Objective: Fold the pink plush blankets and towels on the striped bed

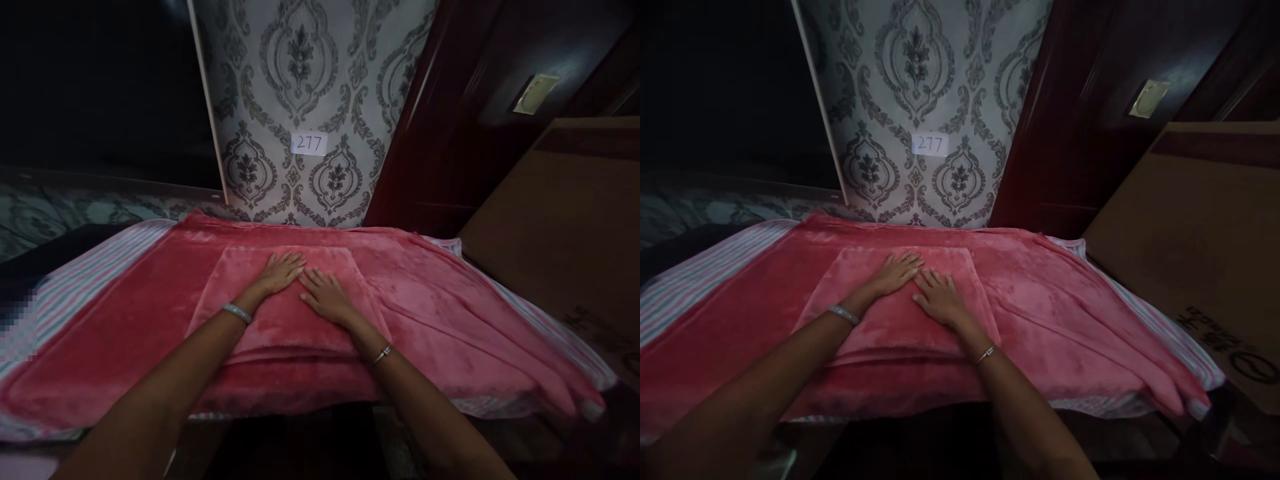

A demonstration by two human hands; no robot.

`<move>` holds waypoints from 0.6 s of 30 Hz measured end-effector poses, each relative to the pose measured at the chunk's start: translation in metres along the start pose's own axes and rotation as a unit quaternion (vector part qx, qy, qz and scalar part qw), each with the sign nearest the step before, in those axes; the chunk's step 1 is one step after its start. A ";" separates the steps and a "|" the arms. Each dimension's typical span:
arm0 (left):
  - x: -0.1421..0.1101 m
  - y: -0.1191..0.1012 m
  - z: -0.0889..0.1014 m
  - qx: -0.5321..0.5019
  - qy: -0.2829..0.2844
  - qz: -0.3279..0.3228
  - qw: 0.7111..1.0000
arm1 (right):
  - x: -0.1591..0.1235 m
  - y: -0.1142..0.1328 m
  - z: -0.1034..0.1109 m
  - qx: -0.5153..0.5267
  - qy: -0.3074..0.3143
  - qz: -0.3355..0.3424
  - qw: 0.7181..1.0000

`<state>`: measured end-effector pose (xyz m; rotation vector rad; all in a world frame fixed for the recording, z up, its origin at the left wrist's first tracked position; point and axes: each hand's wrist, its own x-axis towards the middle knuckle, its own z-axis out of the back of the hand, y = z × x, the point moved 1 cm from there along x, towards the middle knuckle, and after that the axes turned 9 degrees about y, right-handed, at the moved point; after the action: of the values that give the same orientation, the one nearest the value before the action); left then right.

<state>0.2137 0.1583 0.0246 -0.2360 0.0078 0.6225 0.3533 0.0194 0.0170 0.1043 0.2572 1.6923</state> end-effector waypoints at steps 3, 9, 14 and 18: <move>0.000 0.006 -0.006 -0.001 -0.009 -0.009 1.000 | -0.016 0.001 -0.004 0.020 0.031 0.038 0.999; 0.003 0.009 -0.009 0.001 -0.010 -0.014 1.000 | -0.071 0.016 -0.015 0.054 0.059 0.088 0.993; 0.002 0.006 -0.007 0.000 -0.015 -0.013 1.000 | -0.116 0.027 -0.022 0.067 0.078 0.111 0.988; -0.001 0.002 -0.005 0.005 -0.014 -0.011 1.000 | -0.131 0.027 -0.021 0.102 0.055 0.139 0.984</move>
<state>0.2123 0.1577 0.0193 -0.2181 -0.0188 0.6041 0.3406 -0.1156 0.0133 0.2068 0.5191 1.9480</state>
